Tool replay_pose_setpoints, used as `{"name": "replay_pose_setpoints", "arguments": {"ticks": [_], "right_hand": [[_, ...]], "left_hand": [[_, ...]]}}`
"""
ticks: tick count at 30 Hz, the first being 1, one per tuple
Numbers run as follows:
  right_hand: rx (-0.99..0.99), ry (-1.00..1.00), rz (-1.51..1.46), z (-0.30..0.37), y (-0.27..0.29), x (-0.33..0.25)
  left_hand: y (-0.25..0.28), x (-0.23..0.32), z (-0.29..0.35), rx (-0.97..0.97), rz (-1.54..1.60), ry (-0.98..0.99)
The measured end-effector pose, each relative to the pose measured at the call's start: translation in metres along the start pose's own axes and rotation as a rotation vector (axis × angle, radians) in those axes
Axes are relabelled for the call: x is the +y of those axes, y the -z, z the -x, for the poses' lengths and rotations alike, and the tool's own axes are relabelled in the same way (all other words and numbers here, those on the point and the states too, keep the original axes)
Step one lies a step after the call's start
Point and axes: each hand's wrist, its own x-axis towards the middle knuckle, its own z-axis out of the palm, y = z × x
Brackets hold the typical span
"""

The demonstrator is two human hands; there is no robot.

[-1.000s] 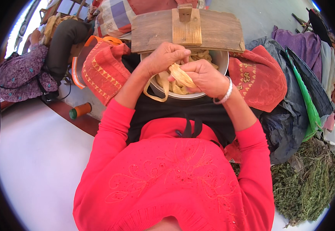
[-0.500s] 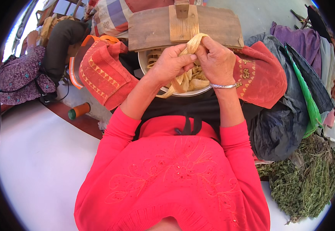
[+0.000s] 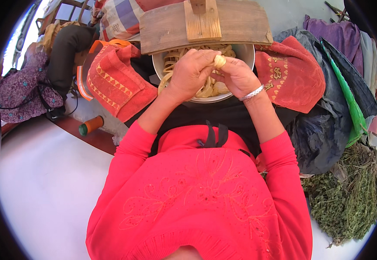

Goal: The person is weaving or braiding strips of material, likely bamboo or similar plant fibers, while seated on the floor. They use their hands to intricately fold and interlock the strips together.

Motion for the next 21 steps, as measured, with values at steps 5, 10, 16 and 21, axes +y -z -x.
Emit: {"name": "replay_pose_setpoints", "arguments": {"ticks": [5,10,16,21], "right_hand": [[0.234,0.364,0.557,-0.006,-0.004,0.003],[0.441,0.666,1.005,-0.005,-0.018,-0.007],[0.529,0.69,0.818,-0.007,-0.039,-0.019],[0.433,0.746,0.299,-0.025,-0.011,-0.025]], "left_hand": [[0.015,0.009,-0.016,-0.239,0.183,0.172],[-0.013,-0.003,-0.026,-0.215,-0.003,0.38],[-0.032,-0.016,-0.008,-0.104,0.922,0.823],[-0.023,0.024,0.027,-0.151,1.104,0.79]]}}
